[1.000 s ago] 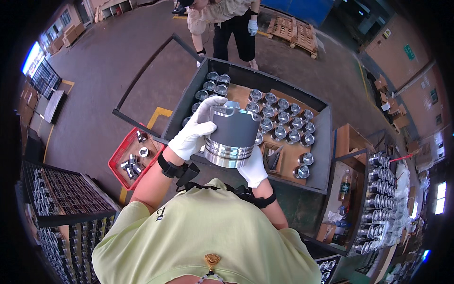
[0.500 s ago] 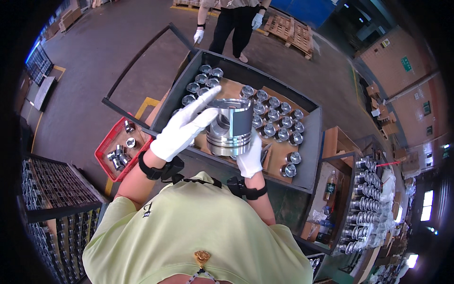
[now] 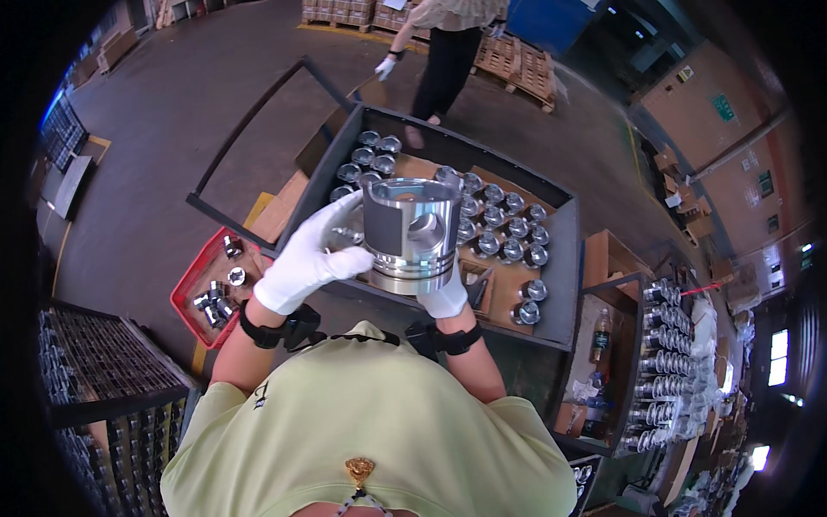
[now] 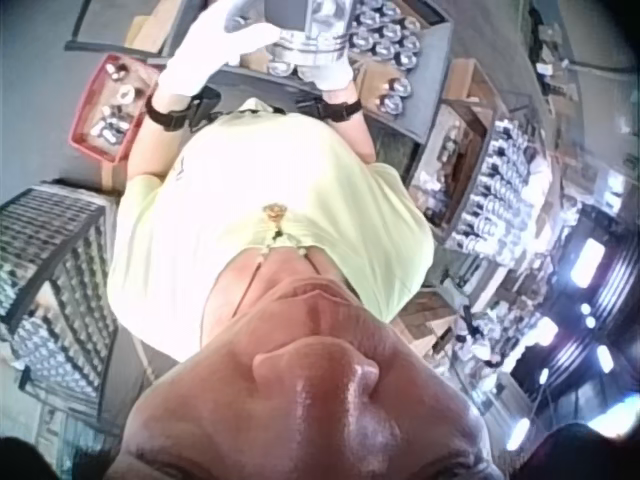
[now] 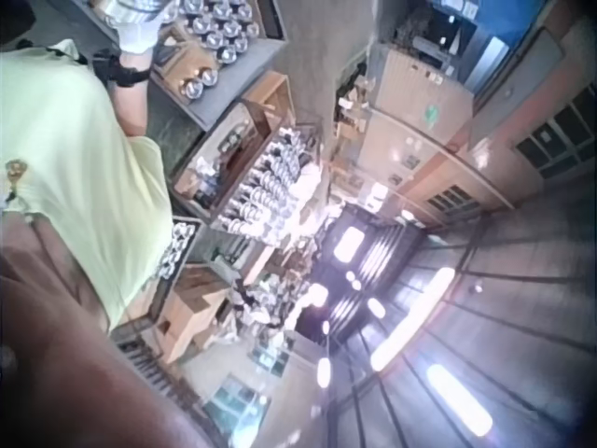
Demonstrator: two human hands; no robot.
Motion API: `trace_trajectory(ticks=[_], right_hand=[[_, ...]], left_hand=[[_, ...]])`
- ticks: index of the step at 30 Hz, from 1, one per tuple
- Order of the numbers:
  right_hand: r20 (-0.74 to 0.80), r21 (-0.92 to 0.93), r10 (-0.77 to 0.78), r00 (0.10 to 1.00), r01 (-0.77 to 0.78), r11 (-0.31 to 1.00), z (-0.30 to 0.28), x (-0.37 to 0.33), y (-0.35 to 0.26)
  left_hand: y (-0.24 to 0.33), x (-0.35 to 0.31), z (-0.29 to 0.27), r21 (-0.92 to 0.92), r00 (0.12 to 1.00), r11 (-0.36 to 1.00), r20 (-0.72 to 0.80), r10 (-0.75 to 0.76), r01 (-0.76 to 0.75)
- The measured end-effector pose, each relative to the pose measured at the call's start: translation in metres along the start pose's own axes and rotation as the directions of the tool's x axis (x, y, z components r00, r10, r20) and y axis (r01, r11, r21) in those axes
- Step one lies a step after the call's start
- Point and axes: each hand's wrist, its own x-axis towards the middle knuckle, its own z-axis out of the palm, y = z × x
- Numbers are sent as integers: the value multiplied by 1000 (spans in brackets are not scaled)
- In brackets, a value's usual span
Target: Inspecting and sorting metallic engine pistons from an industrial cart onto a quality control table.
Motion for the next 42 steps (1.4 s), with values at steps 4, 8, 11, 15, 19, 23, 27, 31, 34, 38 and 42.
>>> trace_trajectory(ticks=[4,8,11,15,19,23,27,31,34,38,42], right_hand=[[-61,297,-49,997,65,953,29,10,2],[-70,-338,-219,973,183,923,73,21,-1],[67,-710,-339,939,283,645,90,29,-5],[274,-926,-464,842,362,109,102,40,-7],[312,-942,-514,799,329,-62,94,48,-1],[215,-967,-476,853,254,20,82,54,6],[110,-961,-276,955,174,217,53,65,2],[140,-990,-327,935,141,-20,10,84,-26],[192,-973,-478,857,228,17,0,106,-46],[306,-952,18,952,305,37,-23,120,-23],[57,-956,316,947,-40,291,-102,133,26]], left_hand=[[-7,-3,-16,-282,991,956,84,104,-77],[-17,-10,-43,-526,959,848,205,194,-59],[-30,-12,-63,-492,958,870,262,117,29],[-39,-11,-71,-480,928,876,297,223,-57],[-42,-11,-75,-434,930,901,324,171,-15],[-50,-6,-72,-267,965,963,246,91,-23],[-60,23,-59,-73,957,963,111,267,-260],[-72,55,-59,107,984,979,27,174,-176],[-102,77,-54,140,998,989,-20,53,-50],[-147,115,-36,406,997,911,1,80,-74],[-202,137,-9,356,992,926,-28,-121,123]])
